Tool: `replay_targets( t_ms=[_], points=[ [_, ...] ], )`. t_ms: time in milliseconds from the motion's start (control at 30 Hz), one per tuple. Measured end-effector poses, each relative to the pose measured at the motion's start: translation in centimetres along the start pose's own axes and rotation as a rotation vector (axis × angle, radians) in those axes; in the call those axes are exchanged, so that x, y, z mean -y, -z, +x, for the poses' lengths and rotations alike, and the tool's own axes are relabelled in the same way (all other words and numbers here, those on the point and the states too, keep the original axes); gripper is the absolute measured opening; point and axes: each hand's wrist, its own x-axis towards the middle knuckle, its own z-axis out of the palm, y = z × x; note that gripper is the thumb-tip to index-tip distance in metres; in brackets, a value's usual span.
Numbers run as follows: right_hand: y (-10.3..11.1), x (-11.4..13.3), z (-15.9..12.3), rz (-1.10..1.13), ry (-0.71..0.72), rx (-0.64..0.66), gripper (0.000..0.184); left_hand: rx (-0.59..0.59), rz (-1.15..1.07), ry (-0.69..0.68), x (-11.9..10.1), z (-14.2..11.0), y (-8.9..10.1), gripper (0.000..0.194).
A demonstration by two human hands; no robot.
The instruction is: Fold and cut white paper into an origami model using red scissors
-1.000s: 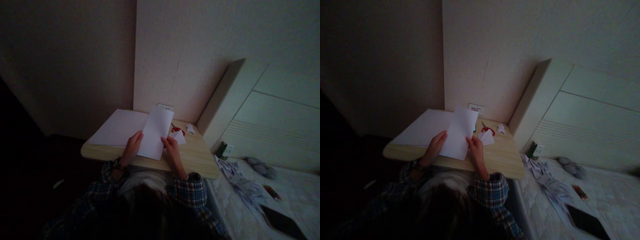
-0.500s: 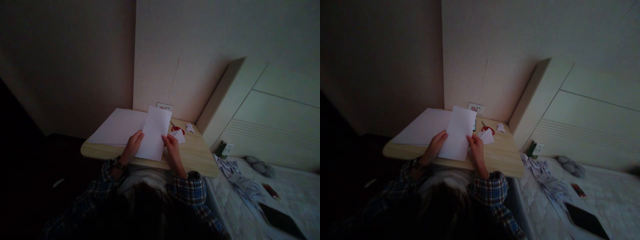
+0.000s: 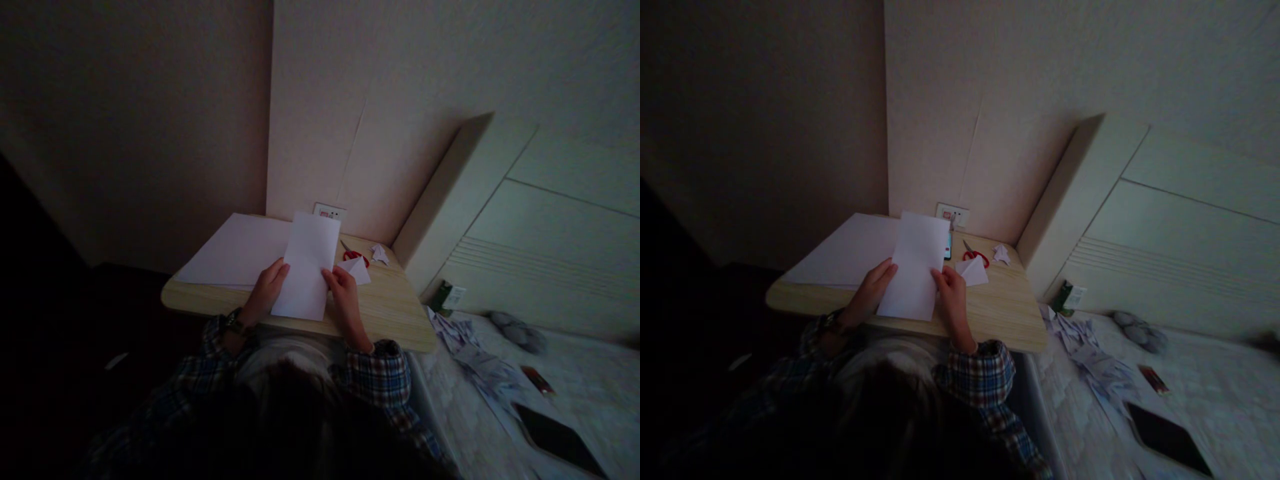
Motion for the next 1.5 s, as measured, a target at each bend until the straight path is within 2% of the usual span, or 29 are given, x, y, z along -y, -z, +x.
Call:
replay_targets(
  t_ms=[267,400,733,833,1000,1200,1400,1500],
  points=[
    [-0.02,0.12,-0.08,0.043,0.012,-0.051,0.023,0.009,0.023,-0.029,0.11,0.05,-0.10,0.040],
    [-0.01,0.29,-0.24,0.043,0.028,-0.074,0.028,0.012,0.027,-0.046,0.07,0.09,-0.05,0.043],
    [0.24,-0.35,-0.08,0.049,0.012,-0.088,0.024,0.098,-0.115,0.016,0.40,-0.13,-0.07,0.040],
    [0.18,-0.17,-0.22,0.044,-0.010,-0.059,0.025,0.079,-0.133,0.045,0.67,-0.09,-0.03,0.039],
    [-0.07,0.18,-0.24,0.063,-0.030,0.011,0.024,0.049,-0.113,0.015,0.34,-0.04,0.10,0.041],
    [0.00,0.04,-0.01,0.084,-0.029,-0.034,0.025,0.106,-0.092,0.022,-0.06,-0.24,0.05,0.040],
    [0.12,-0.17,0.02,0.069,-0.033,-0.028,0.026,0.047,-0.056,0.008,0.35,0.06,-0.01,0.037],
    [0.25,-0.30,0.16,0.067,-0.013,-0.057,0.027,0.054,-0.047,0.007,0.52,0.17,-0.02,0.036]
  ],
)
